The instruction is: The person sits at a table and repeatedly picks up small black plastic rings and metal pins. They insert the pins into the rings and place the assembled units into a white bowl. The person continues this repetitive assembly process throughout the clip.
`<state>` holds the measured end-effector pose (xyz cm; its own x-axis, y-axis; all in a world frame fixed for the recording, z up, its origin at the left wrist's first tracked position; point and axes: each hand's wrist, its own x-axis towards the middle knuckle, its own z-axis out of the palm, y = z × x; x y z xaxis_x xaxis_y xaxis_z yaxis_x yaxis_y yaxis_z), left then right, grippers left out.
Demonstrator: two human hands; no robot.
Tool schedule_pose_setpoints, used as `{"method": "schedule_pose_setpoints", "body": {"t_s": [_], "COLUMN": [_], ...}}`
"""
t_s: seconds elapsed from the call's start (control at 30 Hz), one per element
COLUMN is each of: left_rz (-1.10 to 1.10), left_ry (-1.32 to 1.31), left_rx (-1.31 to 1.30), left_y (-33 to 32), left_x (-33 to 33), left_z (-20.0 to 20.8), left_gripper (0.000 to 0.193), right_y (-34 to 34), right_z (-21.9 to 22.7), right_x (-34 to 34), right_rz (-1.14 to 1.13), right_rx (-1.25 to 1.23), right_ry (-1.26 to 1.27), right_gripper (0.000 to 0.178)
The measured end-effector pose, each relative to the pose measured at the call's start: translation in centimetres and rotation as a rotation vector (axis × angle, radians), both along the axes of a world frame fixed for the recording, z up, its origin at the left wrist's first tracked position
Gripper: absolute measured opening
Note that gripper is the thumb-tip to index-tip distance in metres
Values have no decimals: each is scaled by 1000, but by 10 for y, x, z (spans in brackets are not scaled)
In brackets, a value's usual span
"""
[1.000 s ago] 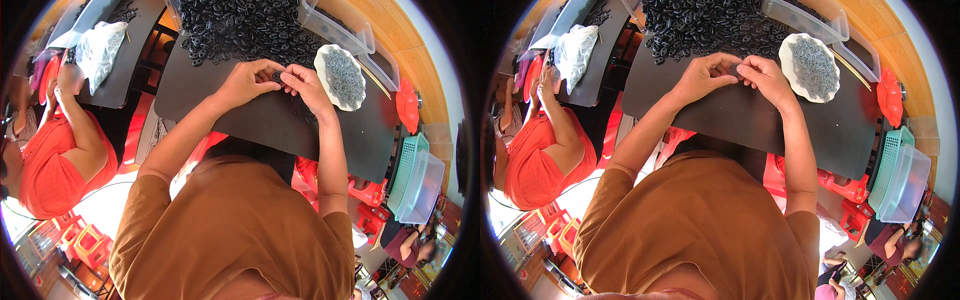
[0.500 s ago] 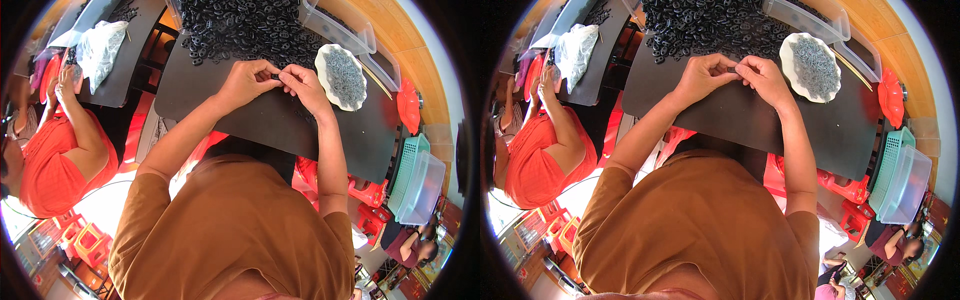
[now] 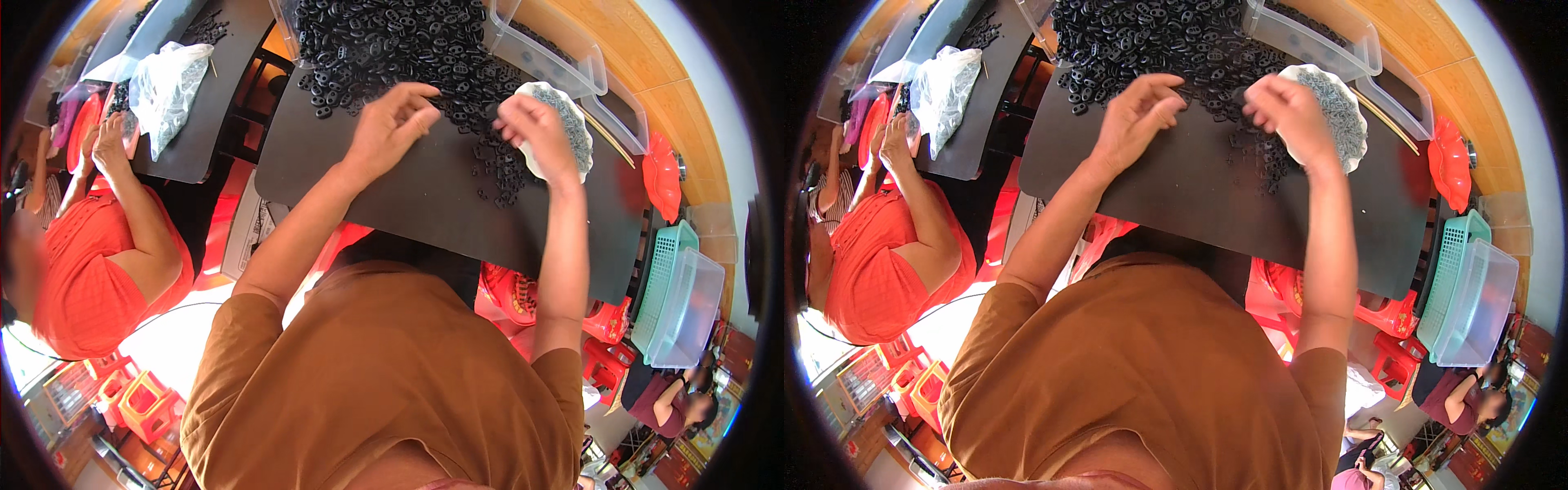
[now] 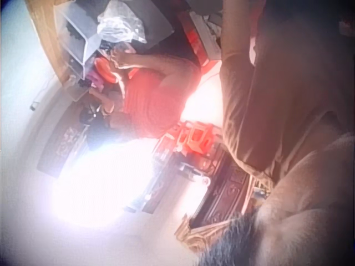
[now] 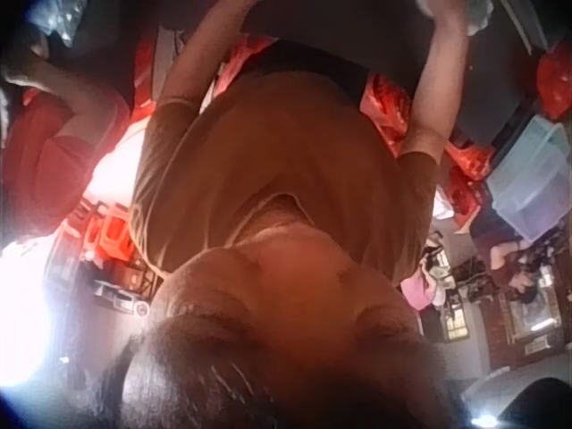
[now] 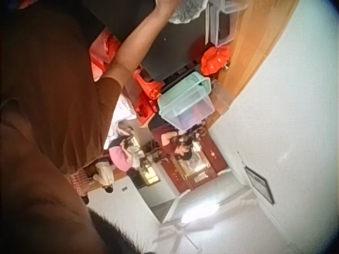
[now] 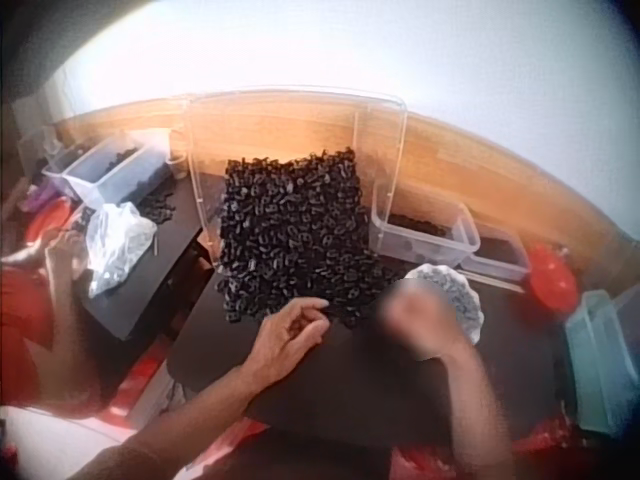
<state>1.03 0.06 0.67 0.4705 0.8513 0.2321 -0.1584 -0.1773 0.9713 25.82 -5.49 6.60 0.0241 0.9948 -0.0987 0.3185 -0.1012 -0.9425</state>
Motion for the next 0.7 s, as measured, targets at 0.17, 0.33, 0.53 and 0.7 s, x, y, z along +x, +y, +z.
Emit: {"method": "schedule_pose_setpoints", "body": {"t_s": [0.17,0.33,0.53,0.7], "left_rz": [198,266,228,200], "left_ry": [111,318,579,615], "left_rx": [104,434,735,777], "left_y": [9,17,6,6], "left_x": [-3,-7,2,1], "left_z": [6,-6,-5,-7], "left_gripper": [19,13,23,22], "right_y": [63,67,3,-45], "right_z": [36,26,-11,16], "right_x": [86,94,11,-32], "right_rz": [-300,-448,-239,-85], "right_rx": [361,518,354,313], "right_ry": [-24,-671,-420,-152], "right_gripper": [31,37,11,12]}}
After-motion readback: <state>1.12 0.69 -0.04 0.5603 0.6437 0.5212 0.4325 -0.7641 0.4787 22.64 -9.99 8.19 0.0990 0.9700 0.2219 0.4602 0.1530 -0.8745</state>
